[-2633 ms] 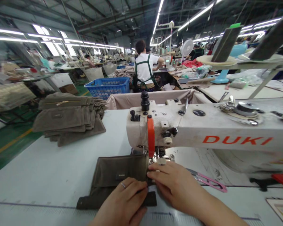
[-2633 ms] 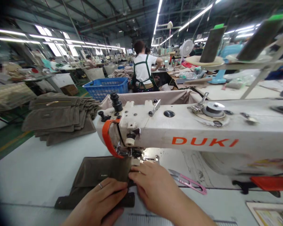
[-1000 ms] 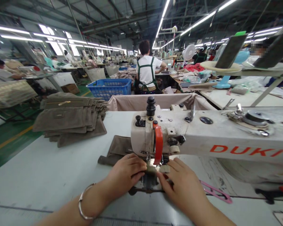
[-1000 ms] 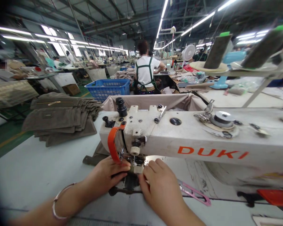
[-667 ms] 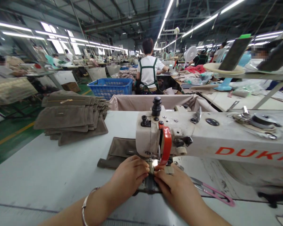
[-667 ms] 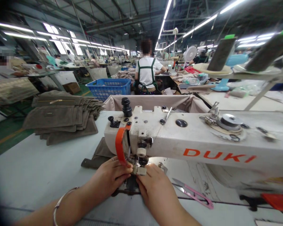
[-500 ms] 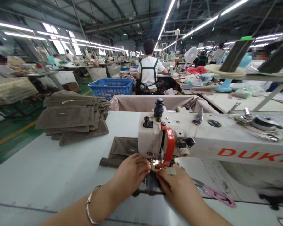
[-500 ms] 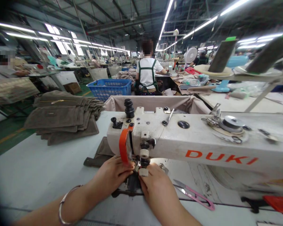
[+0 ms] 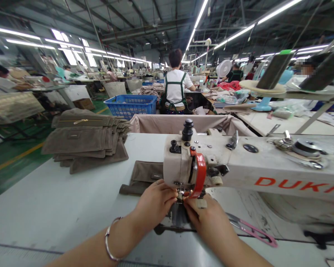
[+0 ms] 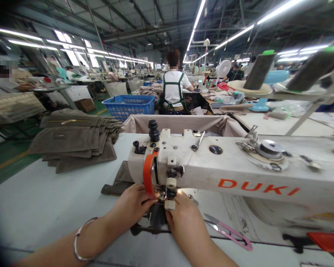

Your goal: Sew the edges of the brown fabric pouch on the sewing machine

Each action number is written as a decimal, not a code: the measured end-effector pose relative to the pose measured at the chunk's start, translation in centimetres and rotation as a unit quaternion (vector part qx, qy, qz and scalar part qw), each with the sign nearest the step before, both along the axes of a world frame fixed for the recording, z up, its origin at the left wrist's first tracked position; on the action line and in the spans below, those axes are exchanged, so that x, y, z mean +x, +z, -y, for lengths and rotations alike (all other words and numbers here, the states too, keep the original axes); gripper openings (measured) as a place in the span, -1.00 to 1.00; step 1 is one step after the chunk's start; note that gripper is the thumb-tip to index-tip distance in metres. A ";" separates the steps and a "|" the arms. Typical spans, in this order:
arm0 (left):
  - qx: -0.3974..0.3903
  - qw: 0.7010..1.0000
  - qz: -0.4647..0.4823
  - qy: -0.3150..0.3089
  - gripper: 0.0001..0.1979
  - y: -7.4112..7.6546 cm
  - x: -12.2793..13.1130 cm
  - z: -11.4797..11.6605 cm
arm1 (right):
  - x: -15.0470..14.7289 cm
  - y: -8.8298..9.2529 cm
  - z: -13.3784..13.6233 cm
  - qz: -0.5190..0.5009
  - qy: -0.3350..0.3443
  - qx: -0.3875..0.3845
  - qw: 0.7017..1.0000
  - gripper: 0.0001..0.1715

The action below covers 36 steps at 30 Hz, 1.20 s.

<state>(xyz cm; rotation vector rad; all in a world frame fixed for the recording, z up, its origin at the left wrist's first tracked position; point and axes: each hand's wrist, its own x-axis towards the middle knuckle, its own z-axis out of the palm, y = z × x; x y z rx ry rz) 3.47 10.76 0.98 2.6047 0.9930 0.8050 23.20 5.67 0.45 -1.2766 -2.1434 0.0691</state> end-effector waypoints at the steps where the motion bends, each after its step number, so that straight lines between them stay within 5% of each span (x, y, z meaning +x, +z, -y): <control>1: 0.000 1.000 0.000 0.000 -0.88 0.0 0.0 0.0 | 0.0 0.0 -0.1 -0.001 0.000 0.002 1.000 -0.71; 31: -0.044 0.999 -0.009 0.015 -0.82 -0.1 0.0 0.2 | -0.1 -0.6 0.4 -0.009 -0.002 -0.019 1.000 -0.78; 36: -0.043 0.998 -0.039 0.009 -0.70 1.6 -0.5 0.5 | 0.0 -0.5 0.2 -0.012 -0.004 -0.013 1.000 -0.73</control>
